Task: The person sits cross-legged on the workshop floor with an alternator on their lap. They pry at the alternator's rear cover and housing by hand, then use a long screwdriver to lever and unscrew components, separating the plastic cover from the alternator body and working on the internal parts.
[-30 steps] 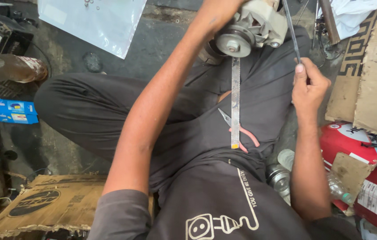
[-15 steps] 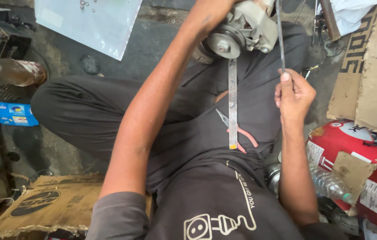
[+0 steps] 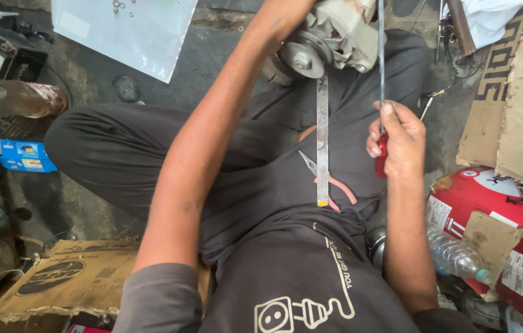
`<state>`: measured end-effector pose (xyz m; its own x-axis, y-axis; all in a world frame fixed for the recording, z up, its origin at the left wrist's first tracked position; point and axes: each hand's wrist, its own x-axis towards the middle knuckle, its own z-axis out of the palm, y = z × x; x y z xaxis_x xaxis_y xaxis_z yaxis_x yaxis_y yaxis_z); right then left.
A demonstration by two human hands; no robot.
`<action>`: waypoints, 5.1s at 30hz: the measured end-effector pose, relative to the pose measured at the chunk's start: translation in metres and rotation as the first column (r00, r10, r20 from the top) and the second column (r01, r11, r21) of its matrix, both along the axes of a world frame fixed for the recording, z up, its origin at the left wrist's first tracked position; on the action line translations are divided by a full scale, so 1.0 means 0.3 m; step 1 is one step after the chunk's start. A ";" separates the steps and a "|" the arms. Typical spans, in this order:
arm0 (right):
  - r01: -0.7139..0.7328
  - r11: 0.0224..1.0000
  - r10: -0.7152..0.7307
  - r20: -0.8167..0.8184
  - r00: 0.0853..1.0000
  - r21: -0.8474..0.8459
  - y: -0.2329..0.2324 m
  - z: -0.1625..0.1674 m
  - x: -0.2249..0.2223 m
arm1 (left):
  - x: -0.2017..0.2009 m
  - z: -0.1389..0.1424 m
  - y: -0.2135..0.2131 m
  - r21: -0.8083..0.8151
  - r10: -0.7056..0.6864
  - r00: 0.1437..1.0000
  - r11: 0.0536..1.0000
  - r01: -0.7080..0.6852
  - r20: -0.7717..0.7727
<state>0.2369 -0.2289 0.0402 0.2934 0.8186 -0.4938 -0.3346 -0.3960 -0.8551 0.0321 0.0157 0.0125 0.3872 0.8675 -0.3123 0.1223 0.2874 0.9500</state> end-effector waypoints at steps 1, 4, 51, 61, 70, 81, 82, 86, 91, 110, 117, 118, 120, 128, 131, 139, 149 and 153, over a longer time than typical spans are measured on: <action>-0.036 0.999 0.036 0.008 0.999 -0.021 -0.007 0.004 0.017 | -0.013 0.004 -0.007 -0.002 -0.035 0.998 0.999 0.035 0.055; -0.132 0.989 0.135 0.050 0.990 -0.061 -0.033 0.014 0.062 | -0.065 0.016 -0.041 -0.032 -0.098 0.964 0.993 0.109 0.248; -0.205 0.975 0.158 0.383 0.910 0.084 -0.154 0.209 -0.474 | -0.053 0.056 -0.246 0.575 0.292 0.944 0.803 -0.155 -0.155; -0.096 0.994 0.088 0.136 0.987 0.052 -0.124 0.242 -0.507 | -0.082 0.033 -0.260 0.536 0.283 0.952 0.824 -0.181 -0.115; -0.217 0.976 0.200 0.355 0.913 0.010 -0.112 0.274 -0.420 | -0.101 0.041 -0.264 0.605 0.237 0.971 0.778 -0.169 -0.033; -0.354 0.919 0.370 0.690 0.622 -0.174 -0.129 0.193 -0.379 | -0.135 0.013 -0.310 0.641 0.187 0.981 0.746 -0.178 0.056; -0.352 0.927 0.357 0.584 0.729 -0.127 -0.142 0.167 -0.377 | -0.143 0.010 -0.318 0.616 0.170 0.982 0.766 -0.182 0.079; -0.369 0.924 0.376 0.066 0.924 -0.100 -0.187 0.090 -0.278 | -0.151 -0.001 -0.310 0.590 0.155 0.984 0.788 -0.177 0.088; -0.567 0.741 0.630 0.079 0.773 -0.360 -0.235 0.084 0.017 | -0.104 0.002 -0.270 0.558 0.187 0.982 0.817 -0.147 -0.015; -0.064 0.956 -0.177 0.737 0.652 0.287 0.084 -0.156 0.208 | -0.049 0.098 -0.097 0.246 0.065 0.975 0.969 -0.011 -0.214; 0.134 0.967 -0.159 0.098 0.982 0.218 0.423 -0.020 -0.177 | -0.099 0.110 -0.160 0.201 0.109 0.985 0.970 -0.134 0.132; 0.126 0.956 -0.171 0.153 0.973 0.266 0.436 0.005 -0.201 | -0.106 0.115 -0.171 0.240 0.124 0.981 0.958 -0.157 0.146; 0.100 0.935 -0.197 0.262 0.945 0.341 0.430 0.059 -0.234 | -0.121 0.127 -0.190 0.323 0.117 0.977 0.931 -0.171 0.180; -0.008 0.860 -0.259 0.448 0.855 0.511 0.472 0.110 -0.270 | -0.162 0.104 -0.200 0.559 -0.067 0.949 0.820 -0.123 0.307; -0.091 0.875 -0.210 0.542 0.814 0.475 0.479 0.085 -0.268 | -0.170 0.066 -0.206 0.589 -0.039 0.975 0.802 -0.100 0.218; -0.482 0.868 0.197 0.809 0.554 0.119 0.560 0.149 -0.167 | -0.210 0.019 -0.179 0.704 -0.048 0.998 0.708 0.066 -0.044; -0.612 0.761 0.469 0.835 0.287 -0.217 0.654 0.273 -0.201 | -0.228 0.041 -0.179 0.641 -0.071 0.997 0.766 0.054 0.001; -0.642 0.739 0.357 0.927 0.112 -0.207 0.642 0.305 -0.224 | -0.242 0.035 -0.173 0.639 -0.083 0.997 0.766 0.068 -0.007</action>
